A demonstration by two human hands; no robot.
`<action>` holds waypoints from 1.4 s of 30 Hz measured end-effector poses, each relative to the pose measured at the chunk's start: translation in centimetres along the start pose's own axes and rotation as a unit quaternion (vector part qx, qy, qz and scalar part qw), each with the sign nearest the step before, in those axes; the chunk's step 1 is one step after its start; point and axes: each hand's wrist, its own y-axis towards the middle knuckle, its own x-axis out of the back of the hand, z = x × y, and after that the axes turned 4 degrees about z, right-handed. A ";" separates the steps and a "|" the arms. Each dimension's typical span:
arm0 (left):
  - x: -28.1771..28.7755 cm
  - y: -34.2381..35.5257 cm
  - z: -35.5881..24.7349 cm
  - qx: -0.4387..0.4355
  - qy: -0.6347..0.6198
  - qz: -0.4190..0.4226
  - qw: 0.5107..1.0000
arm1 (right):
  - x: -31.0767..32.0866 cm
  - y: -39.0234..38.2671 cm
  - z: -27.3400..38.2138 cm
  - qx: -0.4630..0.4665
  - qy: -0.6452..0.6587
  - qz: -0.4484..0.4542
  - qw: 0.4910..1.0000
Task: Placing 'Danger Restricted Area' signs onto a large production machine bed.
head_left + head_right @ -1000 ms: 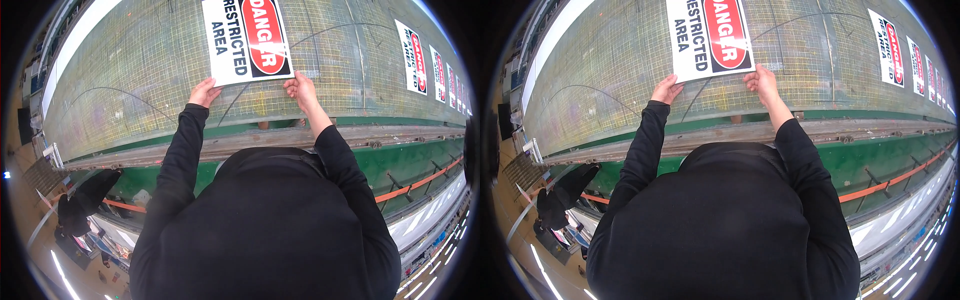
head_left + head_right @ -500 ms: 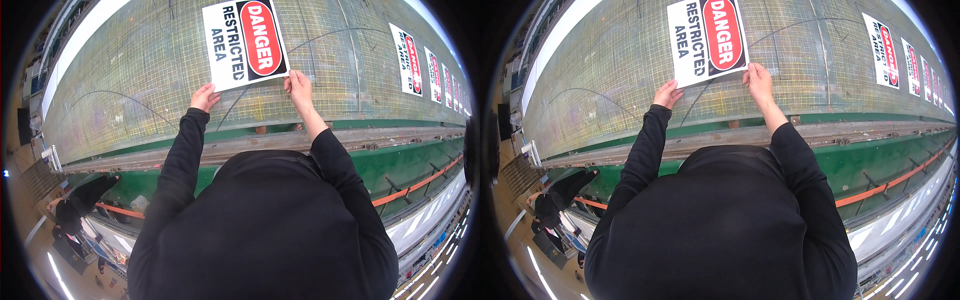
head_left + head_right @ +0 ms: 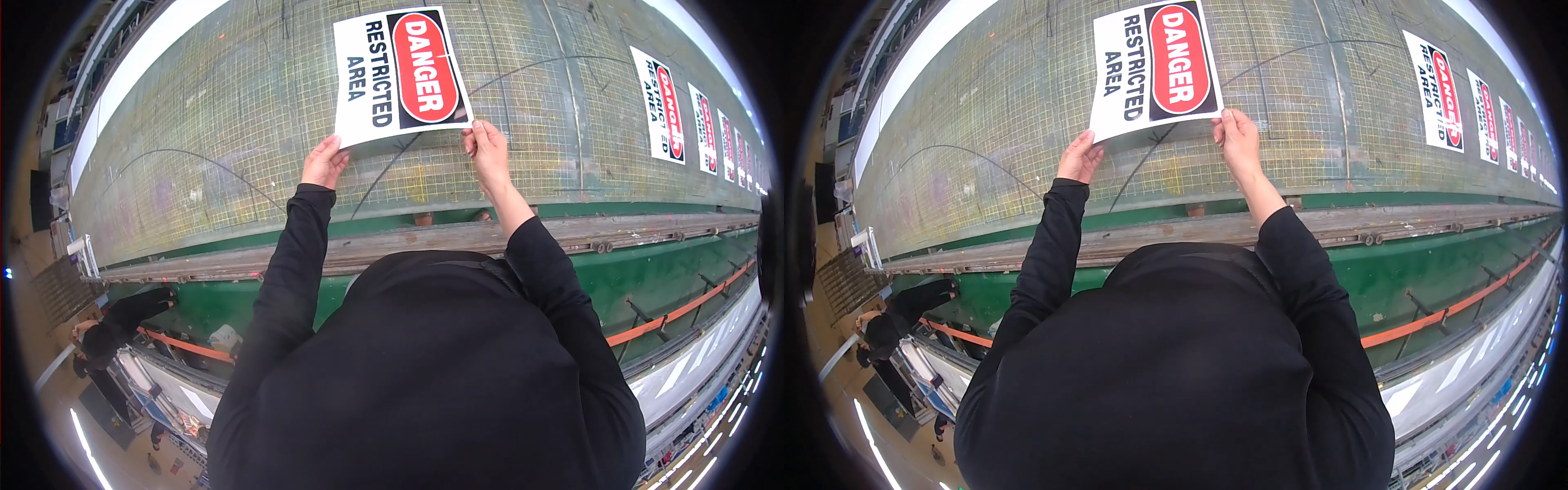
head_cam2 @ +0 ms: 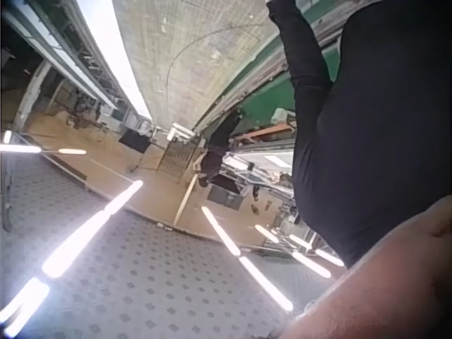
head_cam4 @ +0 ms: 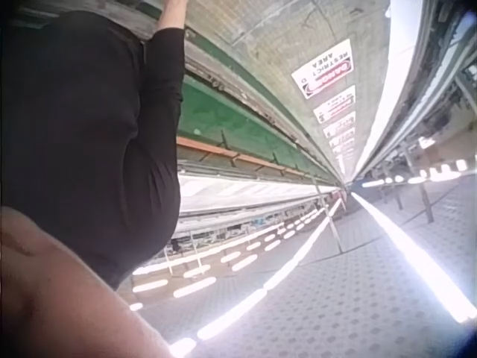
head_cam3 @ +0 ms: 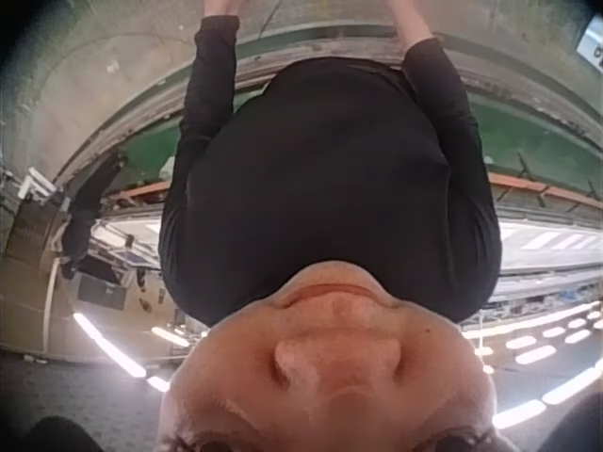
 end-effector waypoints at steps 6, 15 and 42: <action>1.3 0.4 0.8 -0.002 -0.008 0.039 0.999 | -1.7 0.6 1.8 0.039 0.011 -0.015 0.999; 1.5 0.5 1.7 0.014 -0.032 0.071 0.997 | -2.7 0.3 2.8 0.087 -0.050 -0.032 0.994; 2.3 -0.8 0.6 -0.012 -0.045 0.090 0.995 | -3.7 -0.3 4.2 0.187 -0.117 -0.025 0.975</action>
